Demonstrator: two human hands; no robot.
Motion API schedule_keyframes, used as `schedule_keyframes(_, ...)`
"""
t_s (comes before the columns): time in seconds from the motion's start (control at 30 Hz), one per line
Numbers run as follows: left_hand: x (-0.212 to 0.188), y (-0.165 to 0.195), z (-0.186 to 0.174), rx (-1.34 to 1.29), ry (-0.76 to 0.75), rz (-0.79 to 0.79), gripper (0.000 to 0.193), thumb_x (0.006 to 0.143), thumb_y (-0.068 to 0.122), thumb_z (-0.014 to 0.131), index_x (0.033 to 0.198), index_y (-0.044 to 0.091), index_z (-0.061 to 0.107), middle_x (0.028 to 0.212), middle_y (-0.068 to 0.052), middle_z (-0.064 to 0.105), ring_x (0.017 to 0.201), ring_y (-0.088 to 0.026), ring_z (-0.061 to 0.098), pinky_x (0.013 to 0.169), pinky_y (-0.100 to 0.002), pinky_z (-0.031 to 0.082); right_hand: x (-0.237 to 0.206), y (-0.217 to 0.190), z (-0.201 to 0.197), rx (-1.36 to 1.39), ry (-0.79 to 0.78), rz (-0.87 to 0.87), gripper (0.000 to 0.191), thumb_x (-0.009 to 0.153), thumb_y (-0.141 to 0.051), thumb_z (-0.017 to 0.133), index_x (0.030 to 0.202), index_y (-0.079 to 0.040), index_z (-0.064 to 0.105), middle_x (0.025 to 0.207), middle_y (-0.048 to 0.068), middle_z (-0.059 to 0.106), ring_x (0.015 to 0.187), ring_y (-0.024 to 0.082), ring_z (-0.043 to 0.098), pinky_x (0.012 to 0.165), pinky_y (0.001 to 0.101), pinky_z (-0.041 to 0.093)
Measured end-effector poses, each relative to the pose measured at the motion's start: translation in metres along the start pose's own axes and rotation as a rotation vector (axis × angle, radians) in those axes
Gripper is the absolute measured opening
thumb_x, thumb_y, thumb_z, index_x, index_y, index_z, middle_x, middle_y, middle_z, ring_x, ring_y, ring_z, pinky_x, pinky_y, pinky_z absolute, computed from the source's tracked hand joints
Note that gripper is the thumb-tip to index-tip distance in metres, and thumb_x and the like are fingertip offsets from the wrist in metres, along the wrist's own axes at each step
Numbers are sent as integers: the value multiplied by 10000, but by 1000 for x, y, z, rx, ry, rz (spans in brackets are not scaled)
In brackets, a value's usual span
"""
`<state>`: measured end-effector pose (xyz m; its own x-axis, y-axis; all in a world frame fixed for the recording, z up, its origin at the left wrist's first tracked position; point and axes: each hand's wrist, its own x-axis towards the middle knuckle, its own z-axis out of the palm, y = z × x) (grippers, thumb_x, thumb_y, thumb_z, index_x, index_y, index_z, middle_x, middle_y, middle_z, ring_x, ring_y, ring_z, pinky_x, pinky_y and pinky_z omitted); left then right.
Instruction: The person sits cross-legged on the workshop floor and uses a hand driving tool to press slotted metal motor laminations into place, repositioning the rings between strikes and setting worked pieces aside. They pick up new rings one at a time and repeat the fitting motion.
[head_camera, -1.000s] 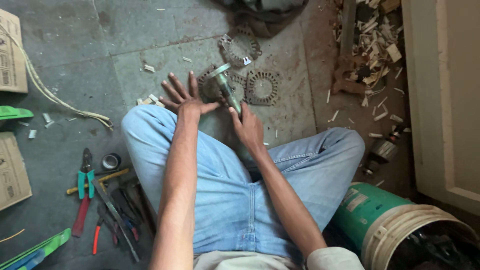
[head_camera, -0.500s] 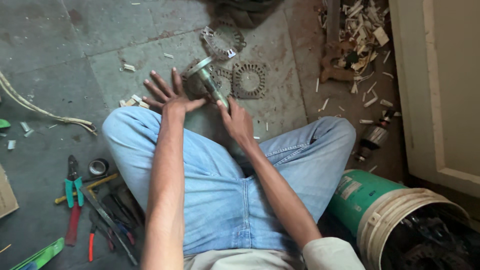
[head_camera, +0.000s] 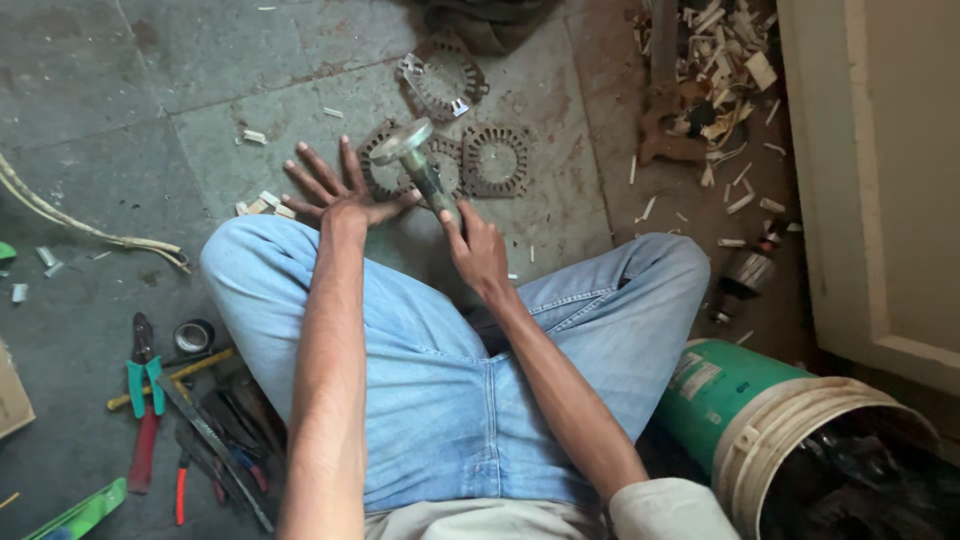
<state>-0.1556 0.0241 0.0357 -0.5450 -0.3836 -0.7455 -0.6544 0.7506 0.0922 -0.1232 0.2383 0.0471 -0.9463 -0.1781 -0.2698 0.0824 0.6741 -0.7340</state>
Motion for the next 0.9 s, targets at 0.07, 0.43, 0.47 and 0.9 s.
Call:
schedule_keyframes(0.07, 2, 0, 2, 13, 3, -7, 1512, 573, 940, 657, 1617, 339, -257, 1581, -246, -431, 1440, -512, -394, 1119, -835, -92, 2, -2, 2, -39, 6, -27, 548, 1001, -544, 503, 1205, -58, 654, 743, 254, 653, 769, 480, 660, 621, 572, 471)
schedule_keyframes(0.43, 3, -2, 4, 24, 34, -16, 1512, 575, 882, 698, 1614, 355, -264, 1567, -242, -450, 1423, -512, -413, 1111, -823, -94, 4, -2, 3, -30, -39, 22, 524, 1008, -549, 505, 1011, -50, 663, 720, 231, 670, 765, 450, 691, 654, 556, 490)
schedule_keyframes(0.47, 2, -2, 4, 15, 27, -13, 1511, 576, 902, 685, 1617, 349, -258, 1571, -247, -443, 1428, -512, -410, 1116, -824, -99, 3, -1, 2, -22, -35, 12, 520, 1007, -545, 498, 1027, -54, 667, 722, 232, 672, 760, 449, 693, 655, 559, 489)
schedule_keyframes(0.9, -2, -2, 3, 9, 33, 7, 1516, 565, 920, 667, 1621, 344, -257, 1583, -254, -427, 1434, -515, -400, 1110, -837, -108, 11, 8, 8, -48, 8, -11, 577, 1026, -559, 489, 1189, -38, 675, 847, 268, 693, 860, 472, 683, 718, 565, 513)
